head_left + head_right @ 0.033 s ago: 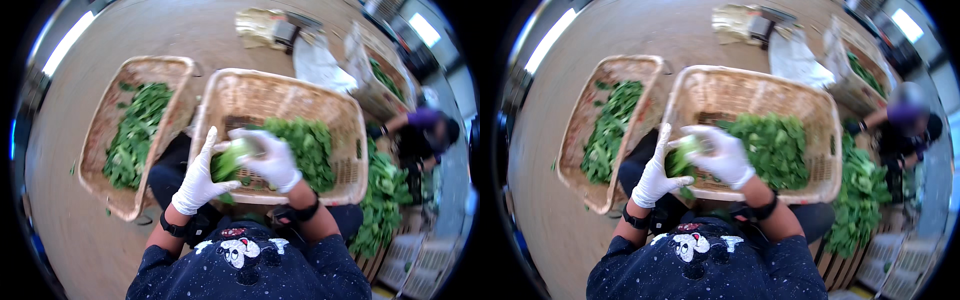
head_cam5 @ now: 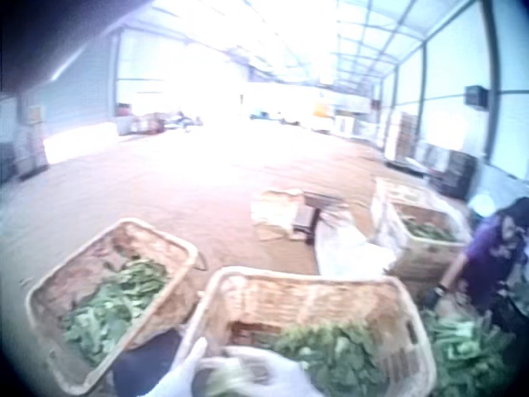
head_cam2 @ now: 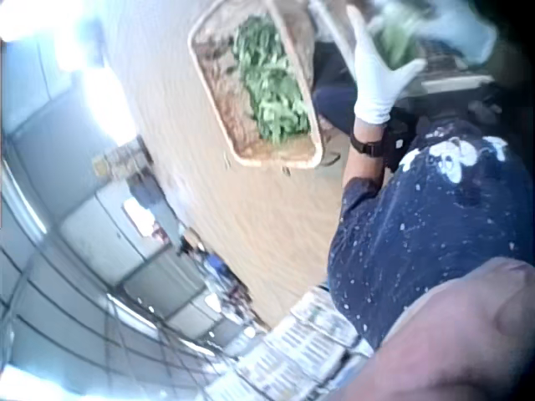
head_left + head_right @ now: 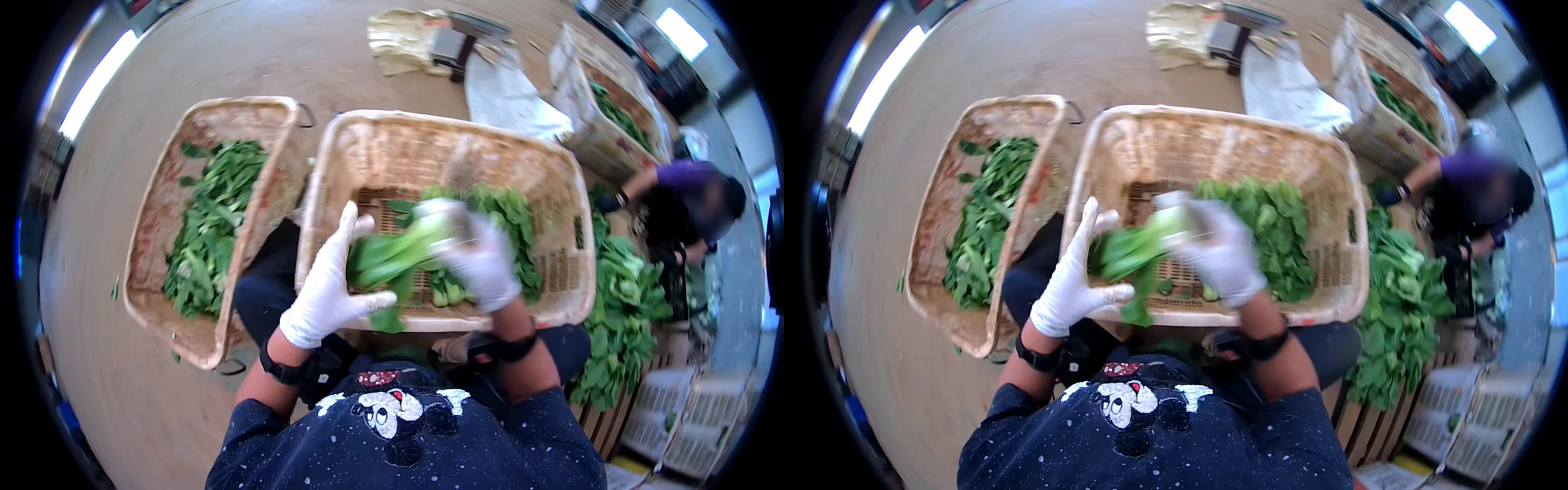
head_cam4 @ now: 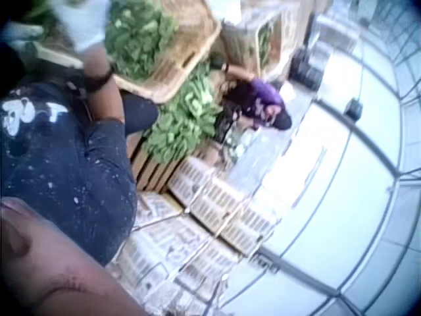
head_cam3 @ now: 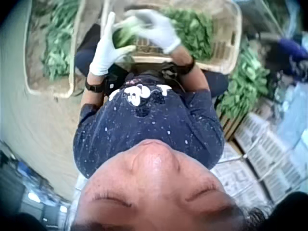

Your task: The person trims the root ends of leafy green vegetables with a knife and places the trimmed items into a large plastic basket.

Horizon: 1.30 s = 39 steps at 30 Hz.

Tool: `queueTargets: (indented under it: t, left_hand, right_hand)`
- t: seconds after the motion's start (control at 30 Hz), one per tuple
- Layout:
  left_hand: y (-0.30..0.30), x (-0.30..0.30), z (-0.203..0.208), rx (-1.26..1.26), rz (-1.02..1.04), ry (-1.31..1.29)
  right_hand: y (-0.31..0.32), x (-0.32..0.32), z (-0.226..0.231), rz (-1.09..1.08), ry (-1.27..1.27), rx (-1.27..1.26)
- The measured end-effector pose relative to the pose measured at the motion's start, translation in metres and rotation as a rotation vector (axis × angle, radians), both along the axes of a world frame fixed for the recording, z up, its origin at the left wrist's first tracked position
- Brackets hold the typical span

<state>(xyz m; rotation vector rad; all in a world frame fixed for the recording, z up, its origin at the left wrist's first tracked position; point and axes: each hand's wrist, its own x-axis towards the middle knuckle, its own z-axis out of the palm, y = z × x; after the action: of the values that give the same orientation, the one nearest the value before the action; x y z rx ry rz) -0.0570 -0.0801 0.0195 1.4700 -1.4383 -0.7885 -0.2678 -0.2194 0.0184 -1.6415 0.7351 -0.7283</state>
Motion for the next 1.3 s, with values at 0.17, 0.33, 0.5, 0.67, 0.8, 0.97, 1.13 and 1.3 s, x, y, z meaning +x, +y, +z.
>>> queueTargets:
  t: [0.17,0.33,0.5,0.67,0.8,0.97,1.13,1.3]
  left_hand:
    - [-0.103,0.003,-0.032,0.156,-0.152,0.016]
    - [-0.245,0.01,-0.162,0.526,-0.067,0.108]
    - [-0.347,0.005,-0.344,0.743,-0.057,-0.169]
    - [-0.381,-0.039,-0.431,0.98,0.196,-0.285]
    - [-0.363,-0.083,-0.399,1.125,0.625,-0.379]
    - [-0.343,-0.084,-0.362,1.049,0.54,-0.464]
    - [-0.33,-0.066,-0.389,0.857,0.582,-0.683]
    - [-0.321,-0.071,-0.407,0.687,0.608,-0.057]
  right_hand:
    - [-0.09,-0.281,-0.03,-1.207,-0.131,0.101]
    - [-0.085,-0.407,-0.021,-1.571,-0.273,0.417]
    - [-0.059,-0.306,-0.031,-0.957,-0.703,0.19]
    - [-0.054,-0.235,-0.054,-0.914,-0.455,0.402]
    - [-0.053,-0.239,-0.057,-0.883,-0.571,0.421]
    - [-0.046,-0.244,-0.058,-0.969,-0.467,0.423]
    - [-0.042,-0.237,-0.055,-0.939,-0.551,0.421]
    - [-0.043,-0.233,-0.051,-0.888,-0.484,0.398]
